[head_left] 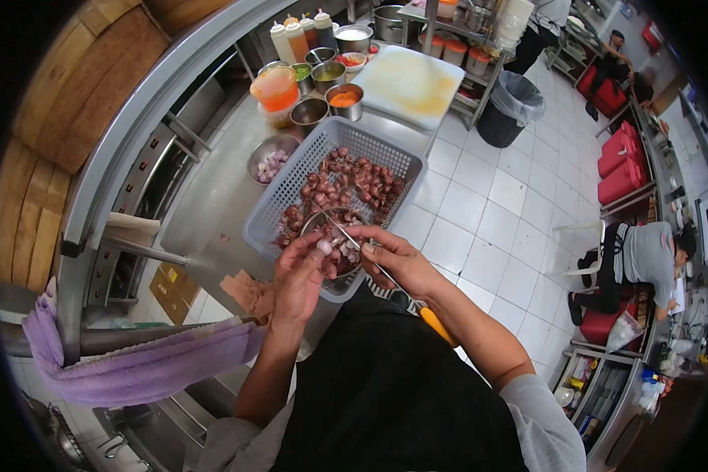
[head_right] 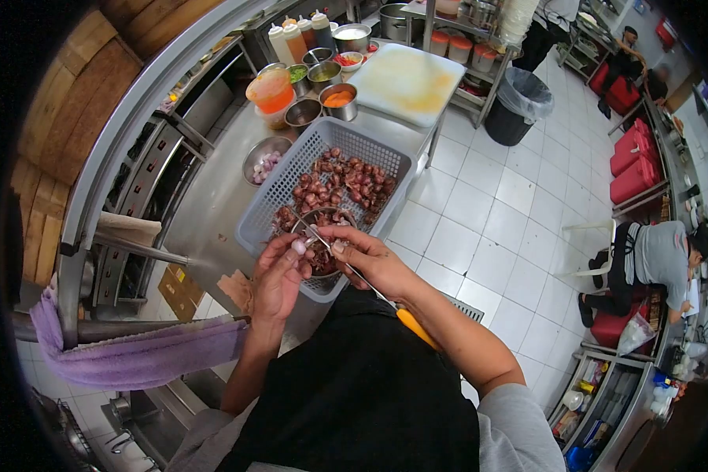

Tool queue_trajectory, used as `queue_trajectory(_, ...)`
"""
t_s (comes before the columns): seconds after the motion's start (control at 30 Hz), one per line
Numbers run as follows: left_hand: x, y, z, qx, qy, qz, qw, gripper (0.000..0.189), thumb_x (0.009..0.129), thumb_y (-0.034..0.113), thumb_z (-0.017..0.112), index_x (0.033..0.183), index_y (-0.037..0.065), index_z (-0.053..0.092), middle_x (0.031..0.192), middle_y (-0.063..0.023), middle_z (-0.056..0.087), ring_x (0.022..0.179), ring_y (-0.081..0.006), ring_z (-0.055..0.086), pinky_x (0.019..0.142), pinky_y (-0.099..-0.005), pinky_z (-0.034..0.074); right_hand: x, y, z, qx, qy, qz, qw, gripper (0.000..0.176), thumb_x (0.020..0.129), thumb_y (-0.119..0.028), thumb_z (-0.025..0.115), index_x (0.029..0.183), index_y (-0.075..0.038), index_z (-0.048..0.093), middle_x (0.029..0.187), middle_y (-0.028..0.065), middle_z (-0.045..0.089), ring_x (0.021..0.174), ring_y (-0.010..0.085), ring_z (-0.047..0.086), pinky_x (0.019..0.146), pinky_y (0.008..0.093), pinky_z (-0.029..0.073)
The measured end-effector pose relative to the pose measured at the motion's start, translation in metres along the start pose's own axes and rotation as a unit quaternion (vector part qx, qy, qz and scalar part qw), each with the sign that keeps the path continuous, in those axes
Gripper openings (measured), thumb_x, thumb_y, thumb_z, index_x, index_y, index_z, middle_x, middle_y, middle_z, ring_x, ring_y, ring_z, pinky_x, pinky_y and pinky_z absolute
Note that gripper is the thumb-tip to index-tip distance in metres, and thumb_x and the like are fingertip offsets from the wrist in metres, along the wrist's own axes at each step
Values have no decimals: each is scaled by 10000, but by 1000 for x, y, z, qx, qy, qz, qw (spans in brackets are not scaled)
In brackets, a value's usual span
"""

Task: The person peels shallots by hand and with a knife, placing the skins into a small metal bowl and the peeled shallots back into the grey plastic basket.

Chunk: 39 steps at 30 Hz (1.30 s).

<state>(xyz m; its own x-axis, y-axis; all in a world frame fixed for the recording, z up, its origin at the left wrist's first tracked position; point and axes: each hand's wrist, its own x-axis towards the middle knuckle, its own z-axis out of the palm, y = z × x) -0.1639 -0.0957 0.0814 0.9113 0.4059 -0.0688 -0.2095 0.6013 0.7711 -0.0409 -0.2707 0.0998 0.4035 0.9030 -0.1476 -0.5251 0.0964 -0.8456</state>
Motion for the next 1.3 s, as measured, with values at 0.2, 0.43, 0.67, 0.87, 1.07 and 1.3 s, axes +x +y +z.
queue_trajectory(0.2, 1, -3, 3, -44, 25, -11, 999, 266, 947, 48, 637, 1208, 9, 618, 1078, -116, 679, 922, -205, 667, 701, -297, 538, 0, -1, 2, -7, -18, 1, 1000, 428, 1044, -288, 517, 1441, -131, 478, 693, -17, 440, 552, 63, 405, 493, 205, 340)
queue_trajectory(0.43, 1, -8, -5, 47, -6, -15, 999, 292, 970, 98, 618, 1248, 12, 597, 1142, -105, 661, 946, -181, 641, 707, -287, 509, 2, -7, -4, 24, 24, -29, 999, 368, 1049, -236, 512, 1402, -136, 525, 717, -38, 472, 543, 51, 410, 484, 189, 330)
queue_trajectory(0.67, 0, -8, -7, 25, 39, -24, 999, 276, 1021, 148, 554, 1261, 15, 579, 1096, -154, 678, 815, -180, 638, 603, -280, 496, 10, 3, -18, -43, 43, -17, 998, 440, 1029, -262, 553, 1445, -138, 479, 706, -37, 479, 543, 53, 407, 483, 196, 324)
queue_trajectory(0.87, -1, -9, -13, 54, 30, -6, 998, 222, 1045, 187, 519, 1179, 27, 596, 883, -100, 654, 633, -144, 583, 491, -248, 420, 2, 2, 1, -148, 0, -8, 989, 512, 998, -285, 606, 1475, -200, 439, 753, -34, 499, 595, 54, 423, 511, 219, 350)
queue_trajectory(1.07, -3, -2, 3, 76, 52, -15, 996, 209, 1050, 207, 515, 1088, 22, 605, 718, -41, 575, 571, -115, 536, 458, -229, 372, 3, 0, 11, -185, -30, -13, 982, 494, 1009, -274, 595, 1473, -188, 450, 763, -67, 488, 605, 27, 421, 525, 193, 349)
queue_trajectory(1.3, -3, 3, -5, 13, -7, -70, 997, 217, 1043, 211, 527, 1125, 23, 599, 779, -64, 600, 561, -110, 508, 455, -222, 358, 10, 16, -4, -93, -25, -19, 995, 450, 1006, -252, 596, 1443, -199, 507, 745, -49, 477, 579, 37, 442, 502, 191, 366)
